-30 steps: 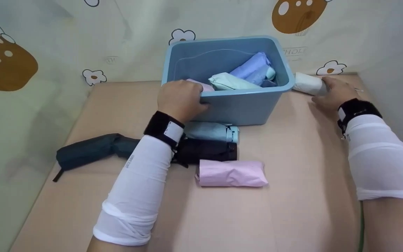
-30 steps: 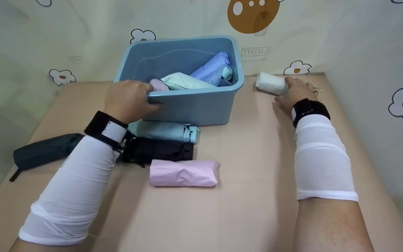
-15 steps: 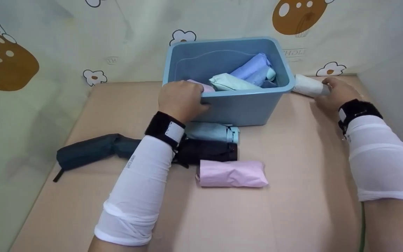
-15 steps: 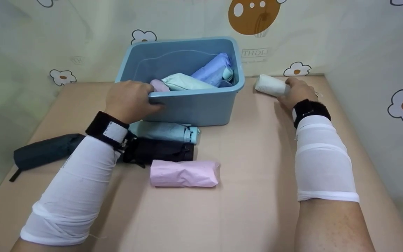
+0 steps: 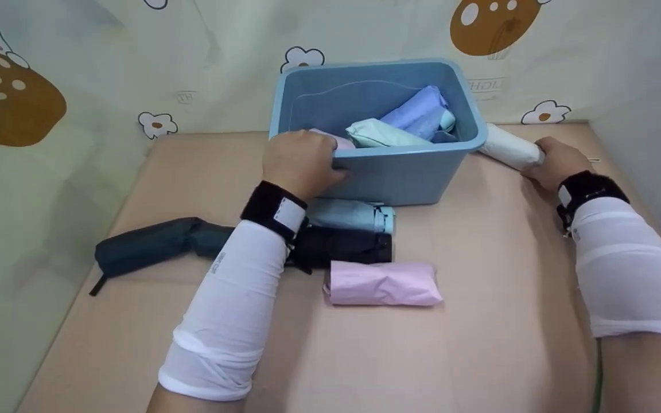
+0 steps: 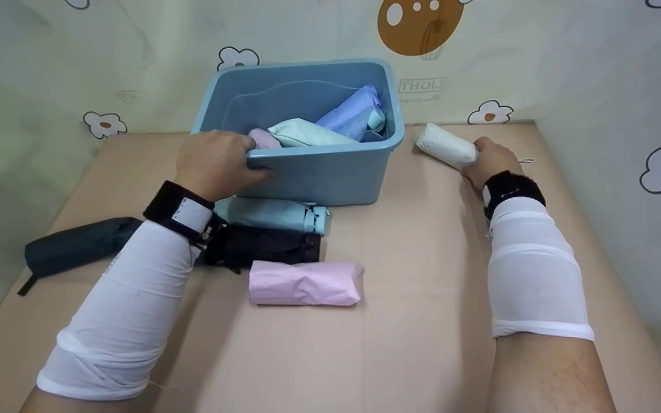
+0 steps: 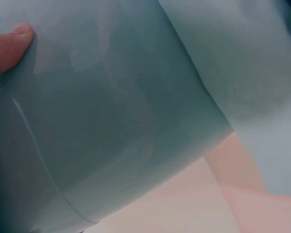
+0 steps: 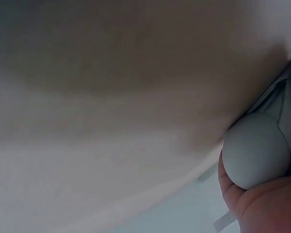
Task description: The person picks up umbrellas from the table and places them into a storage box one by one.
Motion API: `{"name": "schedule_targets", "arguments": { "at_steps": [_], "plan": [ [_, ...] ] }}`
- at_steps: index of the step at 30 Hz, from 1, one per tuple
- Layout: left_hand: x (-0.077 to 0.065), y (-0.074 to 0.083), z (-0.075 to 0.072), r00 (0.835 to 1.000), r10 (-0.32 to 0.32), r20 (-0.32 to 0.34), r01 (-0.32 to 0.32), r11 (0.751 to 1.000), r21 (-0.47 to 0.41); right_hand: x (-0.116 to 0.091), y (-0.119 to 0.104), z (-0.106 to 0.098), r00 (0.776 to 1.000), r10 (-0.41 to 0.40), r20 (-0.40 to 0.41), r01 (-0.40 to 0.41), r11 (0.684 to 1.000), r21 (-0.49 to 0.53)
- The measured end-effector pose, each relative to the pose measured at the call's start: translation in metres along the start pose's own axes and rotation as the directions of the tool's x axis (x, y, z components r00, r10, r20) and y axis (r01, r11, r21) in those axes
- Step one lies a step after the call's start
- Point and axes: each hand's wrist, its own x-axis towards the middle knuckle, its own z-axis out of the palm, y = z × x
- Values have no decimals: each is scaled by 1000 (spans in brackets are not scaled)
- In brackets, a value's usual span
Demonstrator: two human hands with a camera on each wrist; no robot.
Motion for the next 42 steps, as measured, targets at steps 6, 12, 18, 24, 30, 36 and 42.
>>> {"name": "schedule_targets", "arguments": {
  "at_steps": [6,12,18,24,30,36,42],
  "plan": [
    [1,2,1,1000,0,2,0,1000,11,-4,0,-6,999,-21,-36,22,999,24],
    [1,1,1,1000,-6,3,6,1000,17,-17,-23,-35,985,-42,-168,68,986,154],
    [0,1,0,1000,-2,0,2,1000,16,-40,-70,-70,951,-77,-300,149,963,227],
    [0,0,1,1000,9,-4,-9,1000,17,-59,-128,-78,921,-214,-326,292,932,213],
    [1,-1,2,1000,12,-6,-12,1000,13,-64,-179,-67,888,-385,-251,418,903,95],
    [1,-1,2,1000,6,-1,-6,1000,1,-61,-211,-52,871,-458,-178,464,886,-9],
    [1,-1,0,1000,15,11,-15,1000,-3,-58,-226,-43,880,-469,-77,470,883,-17]
  ]
}}
